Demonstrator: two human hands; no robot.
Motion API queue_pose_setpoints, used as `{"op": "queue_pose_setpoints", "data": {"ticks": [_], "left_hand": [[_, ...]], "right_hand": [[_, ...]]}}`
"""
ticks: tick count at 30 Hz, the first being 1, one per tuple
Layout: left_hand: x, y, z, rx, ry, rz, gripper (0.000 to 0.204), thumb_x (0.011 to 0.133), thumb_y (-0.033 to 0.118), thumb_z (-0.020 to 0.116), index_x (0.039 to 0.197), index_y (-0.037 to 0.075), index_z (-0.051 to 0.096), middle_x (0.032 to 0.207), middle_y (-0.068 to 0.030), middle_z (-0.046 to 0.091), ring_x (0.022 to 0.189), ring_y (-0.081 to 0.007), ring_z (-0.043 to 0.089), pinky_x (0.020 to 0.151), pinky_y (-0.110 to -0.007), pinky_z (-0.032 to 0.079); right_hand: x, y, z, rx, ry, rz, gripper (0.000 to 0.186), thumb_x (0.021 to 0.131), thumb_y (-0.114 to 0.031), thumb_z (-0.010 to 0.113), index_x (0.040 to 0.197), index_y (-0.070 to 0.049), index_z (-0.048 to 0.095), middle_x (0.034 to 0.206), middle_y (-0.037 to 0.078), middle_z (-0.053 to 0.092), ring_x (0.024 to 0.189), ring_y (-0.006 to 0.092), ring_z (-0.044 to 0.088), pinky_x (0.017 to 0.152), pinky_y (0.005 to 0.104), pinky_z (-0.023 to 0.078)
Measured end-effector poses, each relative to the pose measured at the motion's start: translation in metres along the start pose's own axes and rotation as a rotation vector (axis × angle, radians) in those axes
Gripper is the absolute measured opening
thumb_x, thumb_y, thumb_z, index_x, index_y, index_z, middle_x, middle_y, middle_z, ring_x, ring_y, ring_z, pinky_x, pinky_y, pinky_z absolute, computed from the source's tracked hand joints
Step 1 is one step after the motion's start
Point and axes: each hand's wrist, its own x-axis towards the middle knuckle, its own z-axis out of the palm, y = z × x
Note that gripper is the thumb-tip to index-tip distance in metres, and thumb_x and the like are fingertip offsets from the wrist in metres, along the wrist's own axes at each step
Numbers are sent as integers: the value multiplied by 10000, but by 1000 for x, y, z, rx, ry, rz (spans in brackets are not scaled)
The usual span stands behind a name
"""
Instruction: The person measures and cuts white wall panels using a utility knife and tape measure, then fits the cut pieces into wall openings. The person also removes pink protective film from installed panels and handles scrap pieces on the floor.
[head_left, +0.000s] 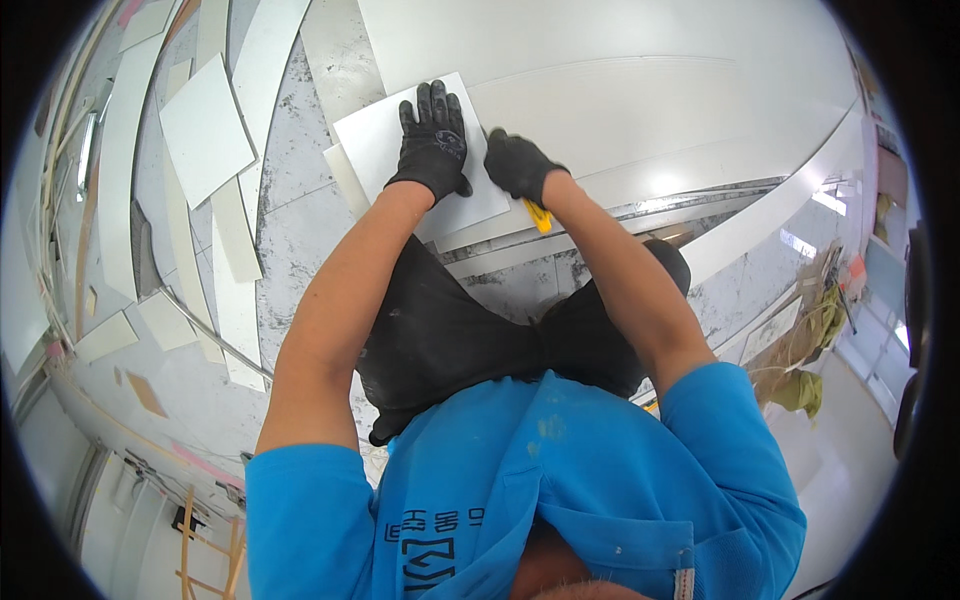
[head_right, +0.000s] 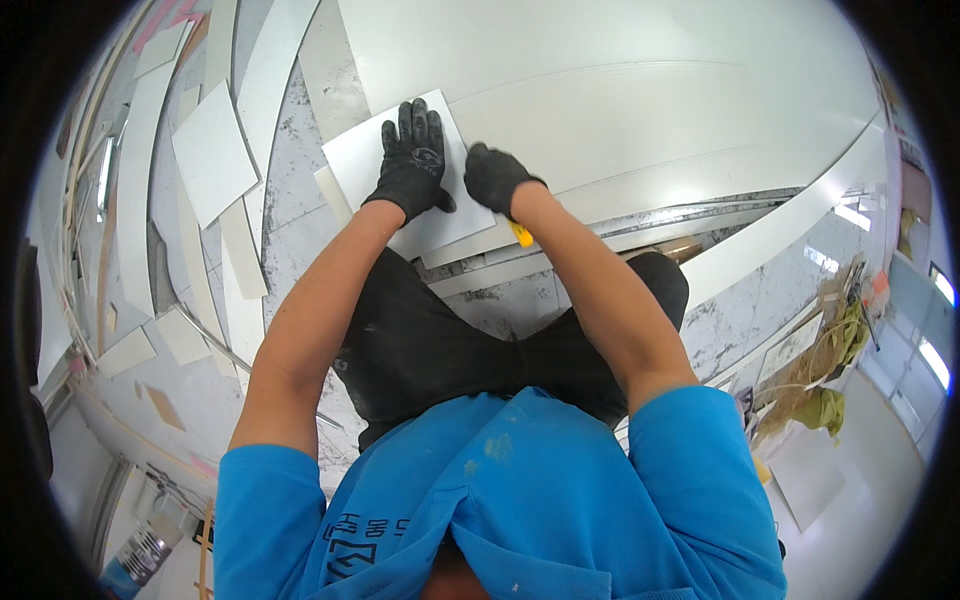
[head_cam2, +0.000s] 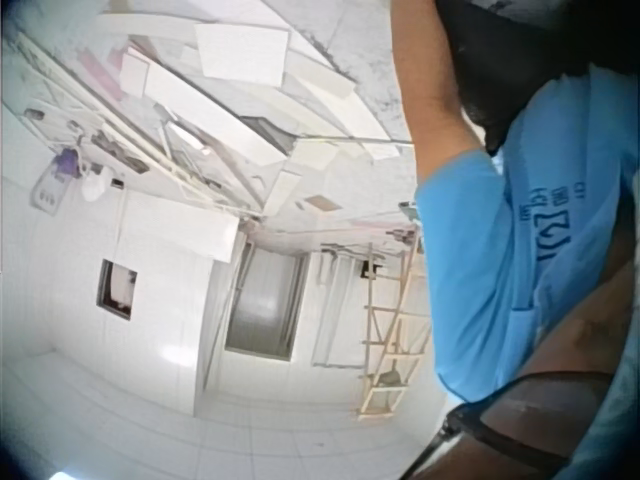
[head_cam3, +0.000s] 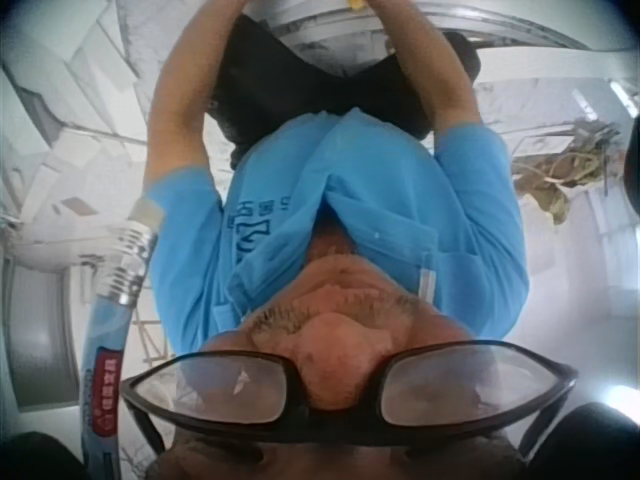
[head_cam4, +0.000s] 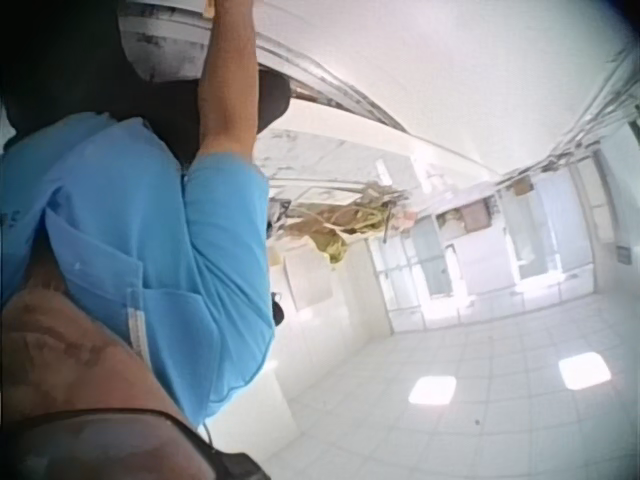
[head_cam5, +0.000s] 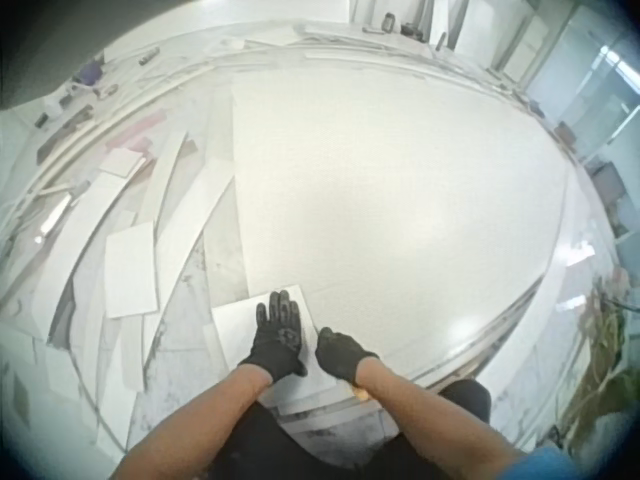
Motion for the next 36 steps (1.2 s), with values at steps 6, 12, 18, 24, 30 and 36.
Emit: {"op": "queue_pose_setpoints", "data": {"ticks": [6,12,18,24,30,36], "left_hand": [[2,0,5,30,40,-3,1302,495,487,858,1417,-103,151,1483,-328,103,1395,-468,52,1095,-614,114],[6,-10,-8,41,0,-6,1309,495,570,828,1440,-42,159,1511,-255,118,1406,-422,88,1100,-584,146],[9,-44,-14,-36,163,-273,1090,534,578,807,1367,41,353,1343,-183,433,1279,-331,384,1039,-552,281],[-10,-83,-2,-305,165,-78,460,677,317,763,1075,140,615,1107,-84,605,1138,-267,517,934,-398,419],[-68,-127,60,-413,224,-231,922,644,596,736,1335,61,441,1367,-182,436,1295,-320,389,1047,-410,352],[-136,-137,120,-1798,34,-608,525,842,387,645,1198,17,539,1095,-152,617,937,-229,612,794,-377,510]], "right_hand": [[-128,25,62,-296,-19,-329,154,856,-117,469,899,27,508,812,233,596,703,364,629,641,432,516],[-128,25,20,826,255,343,181,919,-203,516,910,-34,453,706,111,557,541,182,581,466,312,485],[-105,6,23,1005,262,454,212,923,-234,523,896,-39,442,693,72,527,506,146,545,440,294,466],[-91,16,39,1116,335,450,189,911,-217,528,898,-41,460,706,79,545,522,157,553,439,313,468],[-75,18,58,1056,370,446,162,891,-196,534,899,-48,470,694,106,563,526,200,579,451,338,476],[-94,-11,107,-189,440,-266,192,889,-202,490,951,-32,554,897,231,612,760,323,639,685,417,516]]}}
